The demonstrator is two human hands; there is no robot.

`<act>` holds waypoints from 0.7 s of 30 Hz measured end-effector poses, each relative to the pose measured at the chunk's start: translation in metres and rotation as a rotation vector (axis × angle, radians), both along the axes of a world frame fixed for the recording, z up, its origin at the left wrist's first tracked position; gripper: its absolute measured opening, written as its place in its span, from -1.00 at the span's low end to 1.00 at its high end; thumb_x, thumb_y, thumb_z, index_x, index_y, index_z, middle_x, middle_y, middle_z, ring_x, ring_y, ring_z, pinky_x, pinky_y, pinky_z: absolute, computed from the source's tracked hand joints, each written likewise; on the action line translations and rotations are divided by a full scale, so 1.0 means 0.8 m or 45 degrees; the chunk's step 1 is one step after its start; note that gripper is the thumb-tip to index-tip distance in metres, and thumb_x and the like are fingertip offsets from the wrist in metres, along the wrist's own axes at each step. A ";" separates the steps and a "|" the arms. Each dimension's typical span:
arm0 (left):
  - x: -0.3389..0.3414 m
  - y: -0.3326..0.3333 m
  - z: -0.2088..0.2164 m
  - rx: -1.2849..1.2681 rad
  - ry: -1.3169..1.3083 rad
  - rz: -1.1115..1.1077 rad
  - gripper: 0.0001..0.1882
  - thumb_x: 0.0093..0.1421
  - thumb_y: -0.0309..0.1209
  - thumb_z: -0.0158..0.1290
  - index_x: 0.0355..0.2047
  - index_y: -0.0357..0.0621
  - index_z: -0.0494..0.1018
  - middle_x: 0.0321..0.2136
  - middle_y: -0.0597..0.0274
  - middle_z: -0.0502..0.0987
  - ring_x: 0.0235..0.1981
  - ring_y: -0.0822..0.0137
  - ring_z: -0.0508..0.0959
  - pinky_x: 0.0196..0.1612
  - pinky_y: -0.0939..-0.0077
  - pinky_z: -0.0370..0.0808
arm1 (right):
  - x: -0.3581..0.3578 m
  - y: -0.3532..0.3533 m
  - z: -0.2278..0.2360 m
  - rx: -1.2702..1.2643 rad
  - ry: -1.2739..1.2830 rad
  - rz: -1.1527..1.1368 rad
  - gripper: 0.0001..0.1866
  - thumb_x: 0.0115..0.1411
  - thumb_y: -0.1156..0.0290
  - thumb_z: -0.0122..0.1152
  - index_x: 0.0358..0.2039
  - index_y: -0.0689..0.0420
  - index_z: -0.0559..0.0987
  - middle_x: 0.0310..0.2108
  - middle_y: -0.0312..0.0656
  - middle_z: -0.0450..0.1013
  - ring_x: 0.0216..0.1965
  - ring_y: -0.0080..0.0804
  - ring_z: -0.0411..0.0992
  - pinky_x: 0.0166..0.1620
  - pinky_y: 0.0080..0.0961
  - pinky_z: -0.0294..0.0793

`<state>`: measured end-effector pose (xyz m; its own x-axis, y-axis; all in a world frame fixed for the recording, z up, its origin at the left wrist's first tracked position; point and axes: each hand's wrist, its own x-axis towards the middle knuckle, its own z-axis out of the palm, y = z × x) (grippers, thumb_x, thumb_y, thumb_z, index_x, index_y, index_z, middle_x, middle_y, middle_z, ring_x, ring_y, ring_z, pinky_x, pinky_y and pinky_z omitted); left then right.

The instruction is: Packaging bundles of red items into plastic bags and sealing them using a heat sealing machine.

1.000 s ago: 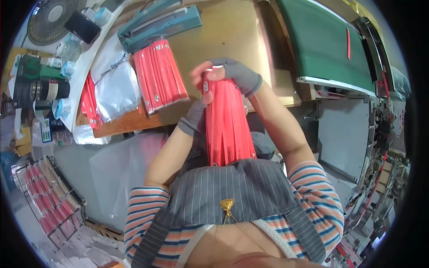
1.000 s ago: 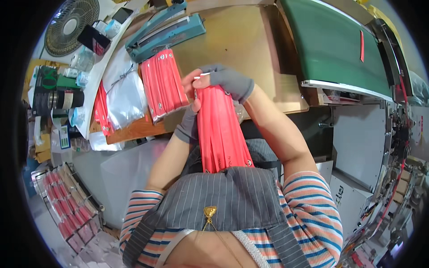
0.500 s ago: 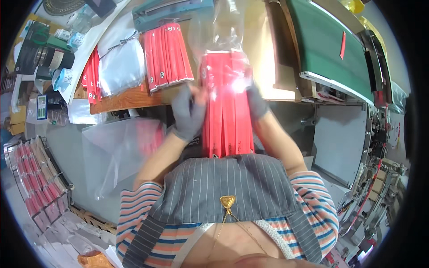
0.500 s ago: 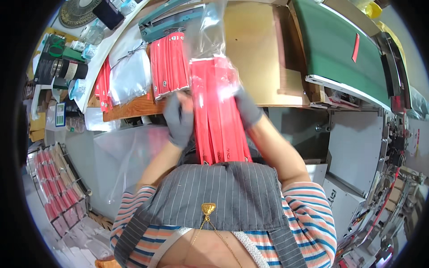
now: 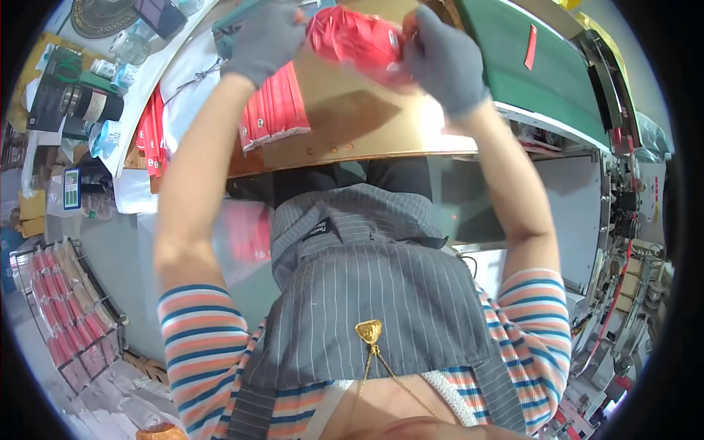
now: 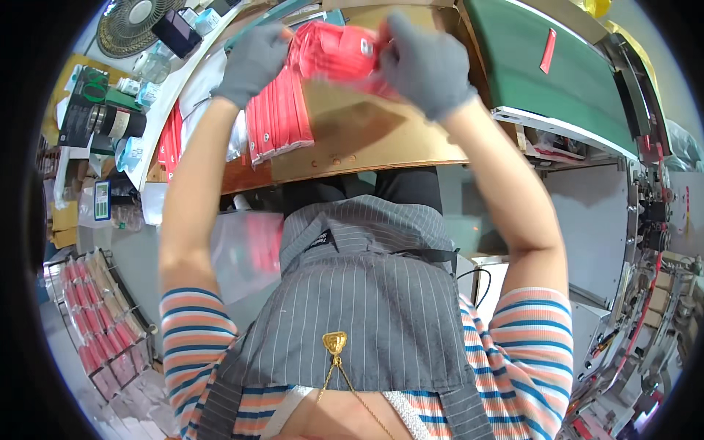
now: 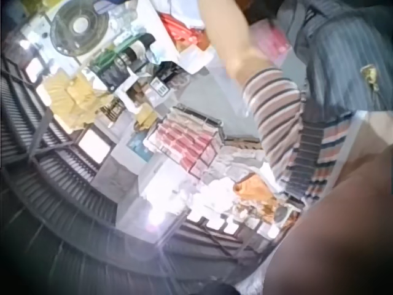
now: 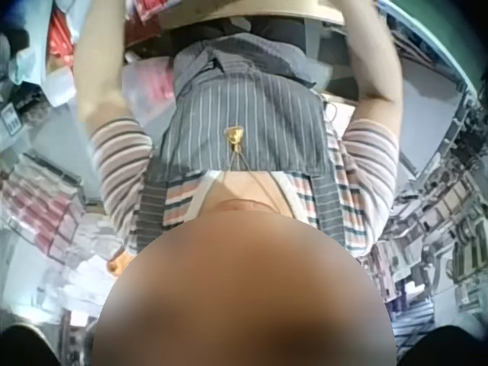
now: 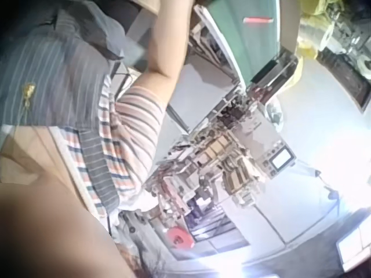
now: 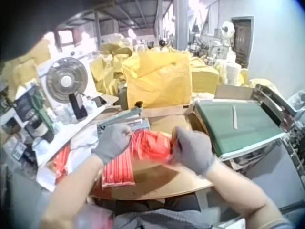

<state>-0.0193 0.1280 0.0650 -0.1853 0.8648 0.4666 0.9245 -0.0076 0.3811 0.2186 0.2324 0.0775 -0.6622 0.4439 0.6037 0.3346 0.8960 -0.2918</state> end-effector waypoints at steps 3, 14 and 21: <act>0.015 0.023 0.015 -0.699 0.412 -0.447 -0.72 0.05 -0.30 -0.07 -0.59 -0.27 0.48 -0.65 0.16 0.52 -0.69 0.44 0.46 -0.57 0.57 0.37 | -0.008 0.045 0.037 -0.041 -0.140 -0.020 -0.96 -0.05 0.55 0.06 -0.53 0.22 0.47 -0.65 -0.11 0.36 -0.55 -0.36 0.36 -0.42 -0.48 0.37; 0.059 0.008 0.094 -0.232 -0.654 -0.244 -0.67 0.10 -0.27 -0.02 -0.32 -0.31 0.53 -0.66 0.17 0.54 -0.62 0.39 0.54 -0.48 0.53 0.42 | 0.006 0.050 0.082 -0.450 0.256 0.303 -0.73 0.06 0.29 0.17 -0.30 0.20 0.45 -0.33 -0.01 0.36 -0.30 -0.10 0.37 -0.22 -0.27 0.35; 0.058 -0.025 0.124 0.026 -0.965 -0.390 -0.64 0.03 -0.41 0.15 -0.15 -0.31 0.45 -0.47 0.21 0.53 -0.37 0.40 0.55 -0.23 0.59 0.48 | -0.027 0.017 0.036 -0.345 0.155 0.491 -0.71 0.22 0.29 0.03 -0.57 0.20 0.38 -0.74 -0.10 0.29 -0.70 -0.22 0.29 -0.58 -0.45 0.28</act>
